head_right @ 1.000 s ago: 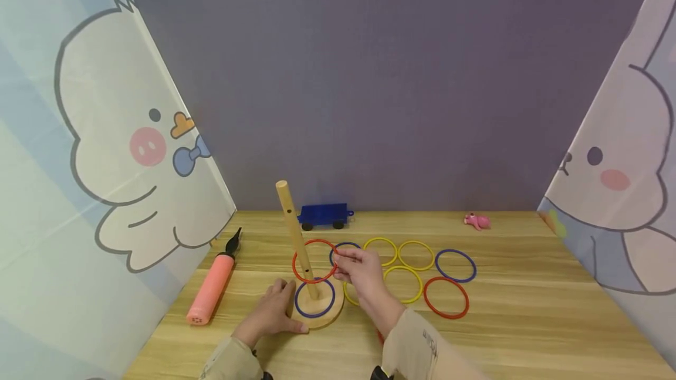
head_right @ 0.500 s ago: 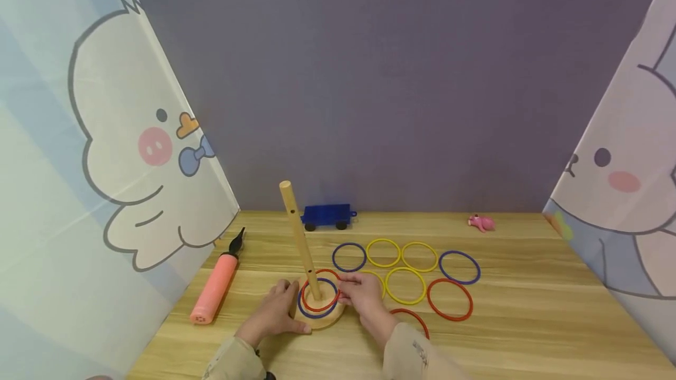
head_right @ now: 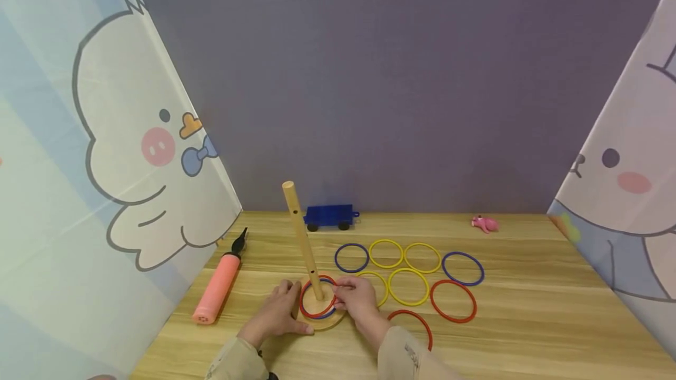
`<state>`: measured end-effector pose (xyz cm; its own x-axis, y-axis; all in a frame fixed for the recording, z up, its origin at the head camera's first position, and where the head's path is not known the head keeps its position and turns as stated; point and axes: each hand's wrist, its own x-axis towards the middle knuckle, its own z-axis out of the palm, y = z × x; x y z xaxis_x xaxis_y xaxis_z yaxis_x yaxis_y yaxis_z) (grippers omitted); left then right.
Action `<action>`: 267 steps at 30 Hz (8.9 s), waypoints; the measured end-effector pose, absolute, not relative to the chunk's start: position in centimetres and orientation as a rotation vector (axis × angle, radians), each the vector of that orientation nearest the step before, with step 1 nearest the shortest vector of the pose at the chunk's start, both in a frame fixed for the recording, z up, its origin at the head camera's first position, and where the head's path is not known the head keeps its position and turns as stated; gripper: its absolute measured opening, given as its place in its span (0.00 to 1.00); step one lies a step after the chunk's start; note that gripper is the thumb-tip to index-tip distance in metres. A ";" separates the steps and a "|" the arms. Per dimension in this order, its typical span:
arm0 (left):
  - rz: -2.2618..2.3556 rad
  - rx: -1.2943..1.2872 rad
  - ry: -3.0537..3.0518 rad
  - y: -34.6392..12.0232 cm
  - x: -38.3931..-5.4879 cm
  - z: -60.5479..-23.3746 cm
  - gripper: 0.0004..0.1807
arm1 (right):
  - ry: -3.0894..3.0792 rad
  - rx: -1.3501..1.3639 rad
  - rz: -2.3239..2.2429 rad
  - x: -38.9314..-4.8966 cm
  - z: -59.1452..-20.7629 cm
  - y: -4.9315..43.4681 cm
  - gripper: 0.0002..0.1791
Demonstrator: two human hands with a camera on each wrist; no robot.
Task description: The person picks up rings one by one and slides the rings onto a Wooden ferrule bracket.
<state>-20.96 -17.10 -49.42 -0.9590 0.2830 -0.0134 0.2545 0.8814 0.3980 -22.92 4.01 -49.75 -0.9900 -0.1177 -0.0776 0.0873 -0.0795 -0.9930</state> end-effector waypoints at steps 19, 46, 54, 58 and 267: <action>0.666 0.426 2.976 -17.2 -20.9 -49.7 0.64 | 2.068 -0.065 -2.148 -22.2 -49.7 5.2 0.10; 0.705 0.412 2.953 -17.6 -20.9 -49.1 0.64 | 2.222 -0.322 -1.814 -19.7 -47.5 15.1 0.13; 0.712 0.398 2.953 -17.5 -20.8 -49.0 0.64 | 2.366 -0.428 -1.627 -19.1 -47.9 17.8 0.08; 0.717 0.400 2.950 -17.4 -20.8 -48.8 0.64 | 2.413 -0.371 -1.589 -18.6 -48.4 18.9 0.08; 0.701 0.393 2.933 -17.6 -21.2 -50.4 0.65 | 1.921 -0.359 -2.566 -21.9 -30.1 5.7 0.13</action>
